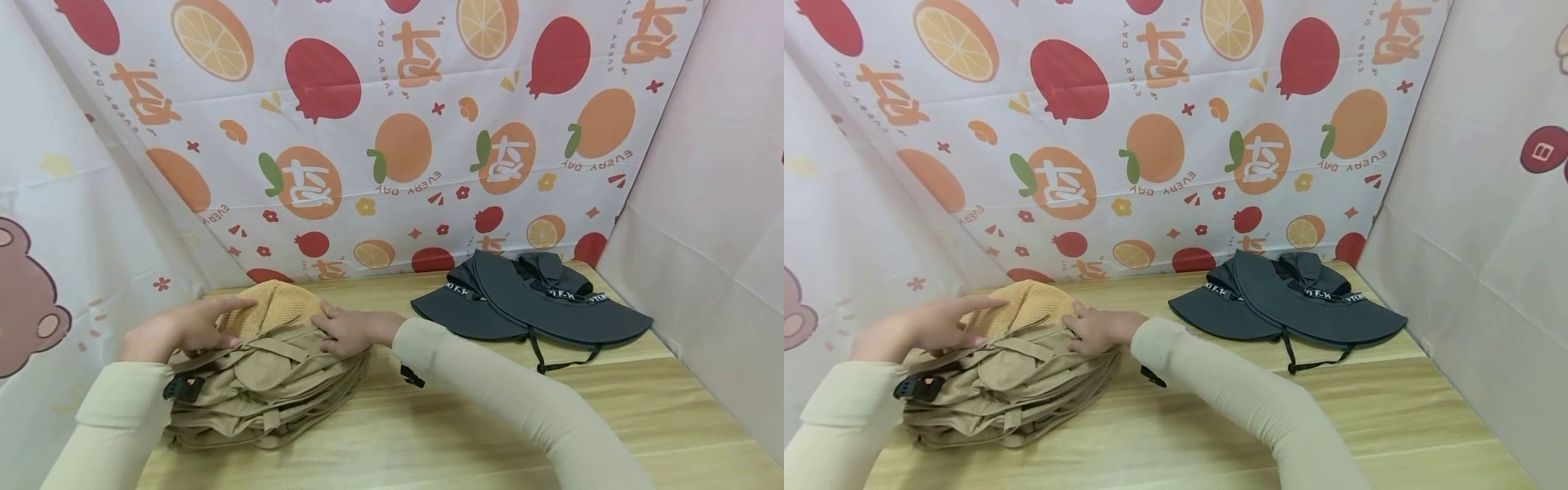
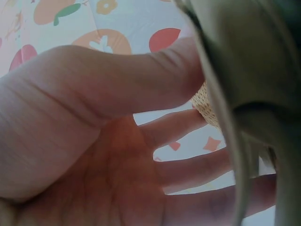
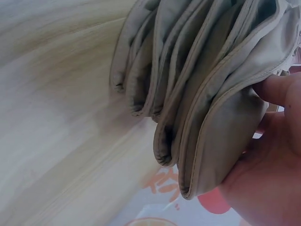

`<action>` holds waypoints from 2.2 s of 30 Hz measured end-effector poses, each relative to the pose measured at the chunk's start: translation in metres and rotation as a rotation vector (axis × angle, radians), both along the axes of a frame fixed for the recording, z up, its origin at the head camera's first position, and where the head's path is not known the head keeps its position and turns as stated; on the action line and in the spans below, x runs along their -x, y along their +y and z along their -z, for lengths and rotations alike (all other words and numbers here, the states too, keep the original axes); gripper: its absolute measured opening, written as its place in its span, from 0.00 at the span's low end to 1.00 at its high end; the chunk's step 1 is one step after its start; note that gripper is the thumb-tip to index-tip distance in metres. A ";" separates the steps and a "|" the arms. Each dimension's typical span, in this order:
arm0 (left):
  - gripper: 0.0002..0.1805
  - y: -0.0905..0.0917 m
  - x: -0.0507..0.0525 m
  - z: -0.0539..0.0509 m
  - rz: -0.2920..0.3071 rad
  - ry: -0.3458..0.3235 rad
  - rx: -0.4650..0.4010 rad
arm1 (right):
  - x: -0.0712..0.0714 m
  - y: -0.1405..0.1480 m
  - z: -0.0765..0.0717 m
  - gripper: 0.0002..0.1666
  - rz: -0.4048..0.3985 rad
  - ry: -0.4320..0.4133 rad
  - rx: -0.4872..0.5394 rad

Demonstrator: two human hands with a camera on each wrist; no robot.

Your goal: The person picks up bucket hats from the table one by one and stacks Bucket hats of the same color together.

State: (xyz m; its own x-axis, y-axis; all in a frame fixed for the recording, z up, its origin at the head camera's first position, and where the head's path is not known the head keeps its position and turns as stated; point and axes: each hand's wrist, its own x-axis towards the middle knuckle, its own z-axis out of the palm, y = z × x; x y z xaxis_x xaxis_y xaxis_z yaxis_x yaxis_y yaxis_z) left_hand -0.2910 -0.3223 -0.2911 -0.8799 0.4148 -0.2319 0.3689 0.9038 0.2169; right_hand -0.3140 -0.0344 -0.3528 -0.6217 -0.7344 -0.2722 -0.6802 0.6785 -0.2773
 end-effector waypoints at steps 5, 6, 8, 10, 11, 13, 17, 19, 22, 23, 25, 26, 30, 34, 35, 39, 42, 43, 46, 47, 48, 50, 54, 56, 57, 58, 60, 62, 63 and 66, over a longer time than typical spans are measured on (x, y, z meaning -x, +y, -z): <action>0.44 0.003 0.002 -0.001 -0.021 -0.044 -0.022 | 0.000 0.003 0.002 0.39 -0.001 0.001 0.016; 0.44 0.003 0.002 -0.002 -0.020 -0.045 -0.025 | 0.000 0.004 0.001 0.39 0.000 0.001 0.019; 0.44 0.004 0.002 -0.003 -0.017 -0.047 -0.027 | 0.001 0.005 0.000 0.39 0.000 -0.003 0.023; 0.45 0.005 0.002 -0.004 -0.017 -0.045 -0.026 | 0.002 0.005 -0.002 0.40 -0.010 -0.006 0.031; 0.45 0.006 0.002 -0.004 -0.015 -0.039 -0.017 | 0.002 0.006 -0.004 0.40 -0.019 -0.007 0.037; 0.45 0.005 0.001 -0.006 -0.008 -0.023 -0.001 | 0.003 0.006 -0.008 0.40 -0.039 -0.010 0.045; 0.45 0.004 -0.001 -0.009 -0.002 -0.009 0.002 | 0.004 0.008 -0.018 0.41 -0.064 -0.008 0.052; 0.44 0.004 -0.002 -0.010 0.008 0.010 -0.003 | 0.005 0.008 -0.022 0.41 -0.074 0.007 0.050; 0.42 0.003 -0.005 -0.010 0.013 0.039 -0.012 | 0.004 0.010 -0.028 0.42 -0.079 0.016 0.074; 0.41 0.002 -0.006 -0.011 0.008 0.040 -0.020 | 0.004 0.011 -0.031 0.42 -0.081 0.012 0.088; 0.40 0.001 -0.009 -0.012 0.002 0.043 -0.032 | 0.002 0.015 -0.035 0.44 -0.082 -0.003 0.119; 0.39 0.001 -0.010 -0.014 -0.006 0.036 -0.040 | 0.001 0.018 -0.037 0.45 -0.077 -0.015 0.136; 0.40 0.002 -0.015 -0.019 -0.021 0.011 -0.074 | -0.001 0.035 -0.041 0.46 -0.076 -0.036 0.210; 0.40 0.006 -0.020 -0.026 -0.018 0.019 -0.067 | -0.002 0.061 -0.043 0.48 -0.066 -0.058 0.301; 0.40 0.008 -0.021 -0.028 -0.017 0.022 -0.060 | -0.001 0.068 -0.043 0.48 -0.058 -0.060 0.318; 0.40 0.014 -0.024 -0.032 -0.009 0.044 -0.034 | 0.001 0.099 -0.044 0.49 -0.009 -0.068 0.349; 0.40 0.020 -0.028 -0.035 -0.006 0.064 -0.026 | 0.002 0.119 -0.044 0.47 0.038 -0.071 0.349; 0.39 0.024 -0.030 -0.035 0.000 0.083 -0.028 | 0.002 0.124 -0.044 0.46 0.050 -0.071 0.346; 0.38 0.044 -0.040 -0.039 0.041 0.170 -0.040 | 0.002 0.134 -0.044 0.45 0.057 -0.067 0.338; 0.36 0.053 -0.044 -0.040 0.064 0.206 -0.053 | 0.001 0.136 -0.044 0.45 0.053 -0.061 0.331; 0.36 0.063 -0.048 -0.041 0.089 0.237 -0.076 | 0.001 0.137 -0.044 0.44 0.055 -0.060 0.325; 0.34 0.084 -0.056 -0.042 0.140 0.278 -0.119 | 0.000 0.140 -0.043 0.44 0.070 -0.046 0.306; 0.31 0.124 -0.071 -0.039 0.218 0.304 -0.209 | -0.002 0.149 -0.041 0.40 0.143 -0.016 0.262; 0.30 0.142 -0.077 -0.036 0.255 0.329 -0.242 | -0.002 0.157 -0.038 0.38 0.189 0.007 0.245; 0.30 0.149 -0.078 -0.034 0.271 0.342 -0.257 | -0.001 0.162 -0.036 0.37 0.218 0.014 0.238; 0.30 0.156 -0.080 -0.031 0.289 0.360 -0.271 | -0.001 0.167 -0.034 0.36 0.247 0.020 0.231; 0.31 0.169 -0.082 -0.026 0.324 0.401 -0.289 | 0.002 0.179 -0.030 0.34 0.310 0.031 0.225; 0.32 0.180 -0.082 -0.019 0.360 0.420 -0.304 | 0.005 0.194 -0.027 0.33 0.366 0.037 0.215; 0.32 0.184 -0.082 -0.015 0.377 0.427 -0.308 | 0.007 0.201 -0.025 0.32 0.385 0.046 0.207; 0.33 0.194 -0.082 -0.005 0.421 0.428 -0.302 | 0.013 0.221 -0.020 0.29 0.416 0.067 0.174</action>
State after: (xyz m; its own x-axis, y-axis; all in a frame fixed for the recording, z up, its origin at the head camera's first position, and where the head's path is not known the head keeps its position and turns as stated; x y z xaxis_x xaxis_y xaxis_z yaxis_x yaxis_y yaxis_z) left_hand -0.2089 -0.1282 -0.2860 -0.6171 0.7347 0.2818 0.7866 0.5863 0.1937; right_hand -0.3266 0.1865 -0.3331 -0.8858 -0.4494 -0.1160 -0.3796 0.8453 -0.3759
